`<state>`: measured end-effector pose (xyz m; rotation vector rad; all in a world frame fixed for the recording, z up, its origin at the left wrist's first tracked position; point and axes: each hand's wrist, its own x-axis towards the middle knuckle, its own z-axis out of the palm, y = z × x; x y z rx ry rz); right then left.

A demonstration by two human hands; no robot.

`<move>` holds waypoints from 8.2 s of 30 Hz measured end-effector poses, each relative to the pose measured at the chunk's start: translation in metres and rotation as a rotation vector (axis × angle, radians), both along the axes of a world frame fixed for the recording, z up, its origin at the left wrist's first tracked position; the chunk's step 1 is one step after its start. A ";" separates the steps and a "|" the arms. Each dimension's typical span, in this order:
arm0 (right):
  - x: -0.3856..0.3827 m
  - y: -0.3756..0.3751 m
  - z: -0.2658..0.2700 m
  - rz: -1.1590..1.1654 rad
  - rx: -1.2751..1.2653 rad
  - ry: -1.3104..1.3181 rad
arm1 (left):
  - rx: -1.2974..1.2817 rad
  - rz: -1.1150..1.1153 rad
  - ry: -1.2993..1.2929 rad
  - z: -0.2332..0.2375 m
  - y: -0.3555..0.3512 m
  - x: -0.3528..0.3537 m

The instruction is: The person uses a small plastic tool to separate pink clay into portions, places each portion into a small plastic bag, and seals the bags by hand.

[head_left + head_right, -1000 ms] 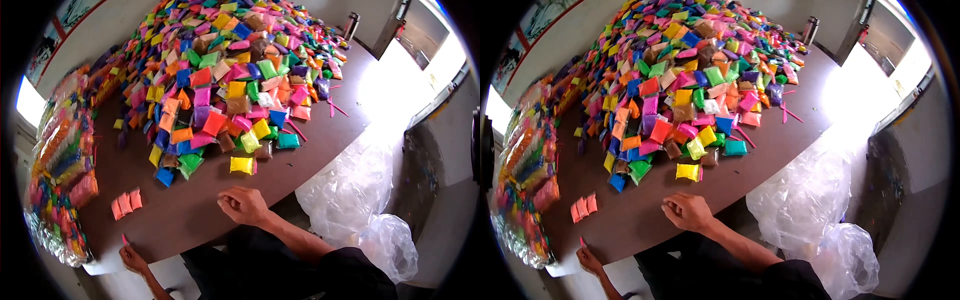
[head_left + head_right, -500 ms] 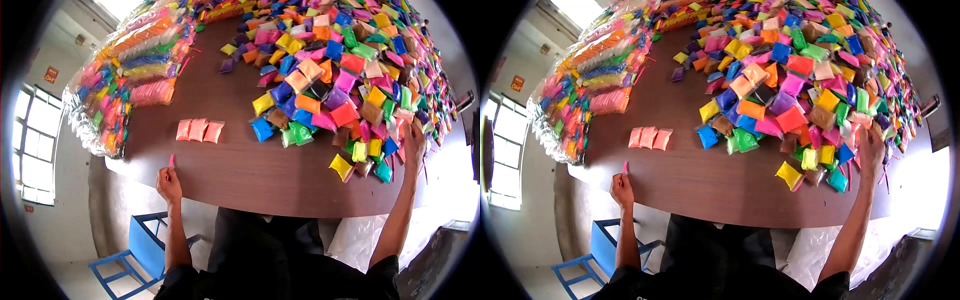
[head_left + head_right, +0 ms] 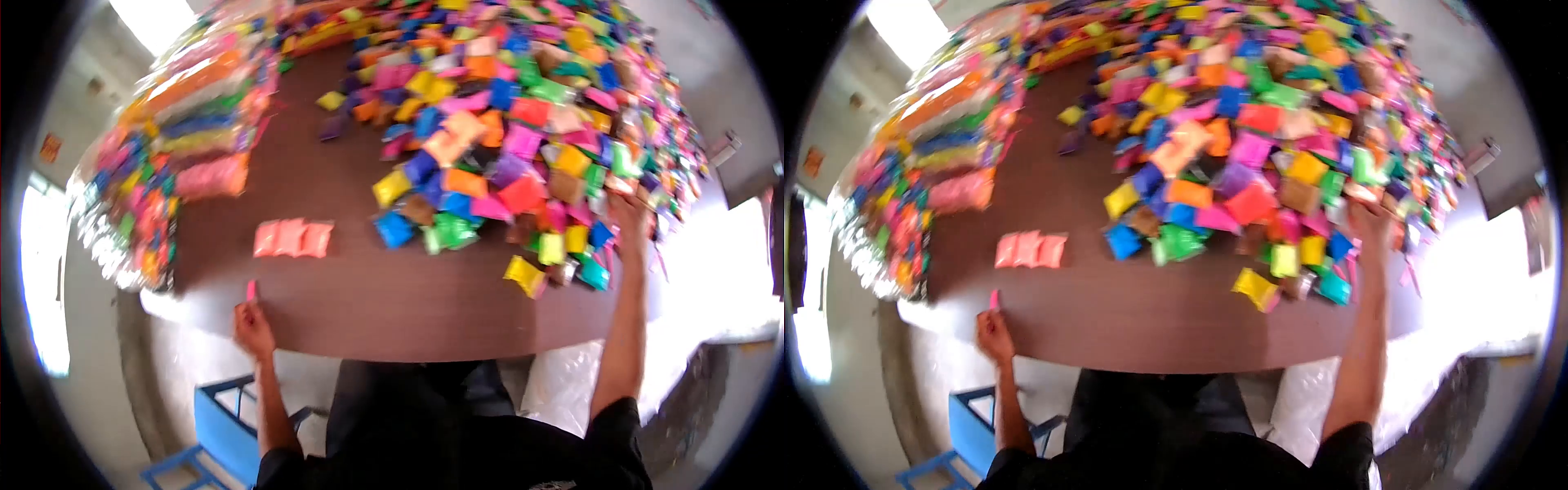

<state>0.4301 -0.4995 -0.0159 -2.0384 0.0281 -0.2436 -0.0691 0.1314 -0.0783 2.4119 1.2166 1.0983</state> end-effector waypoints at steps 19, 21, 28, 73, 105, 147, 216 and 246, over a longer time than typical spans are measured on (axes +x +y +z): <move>-0.197 0.088 0.052 0.120 0.607 -0.039 | -0.062 -0.040 -0.014 -0.001 0.004 -0.004; -0.210 0.105 0.046 0.174 0.551 -0.013 | -0.101 -0.060 -0.070 -0.002 0.005 -0.001; -0.266 0.195 0.019 0.401 0.569 0.147 | 0.079 -0.013 -0.045 0.002 -0.008 0.007; -0.331 0.275 0.008 0.806 0.227 0.142 | -0.807 -0.800 -0.164 0.067 -0.173 0.092; -0.336 0.281 0.005 0.767 0.224 0.015 | -0.806 -0.973 -0.102 0.080 -0.172 0.097; -0.336 0.278 0.005 0.823 0.159 0.070 | -0.961 -0.859 -0.159 0.090 -0.179 0.098; -0.339 0.277 -0.010 0.747 0.213 0.045 | -0.904 -0.862 -0.096 0.081 -0.176 0.095; -0.339 0.276 0.009 0.783 0.242 0.064 | -0.930 -0.865 -0.061 0.088 -0.176 0.095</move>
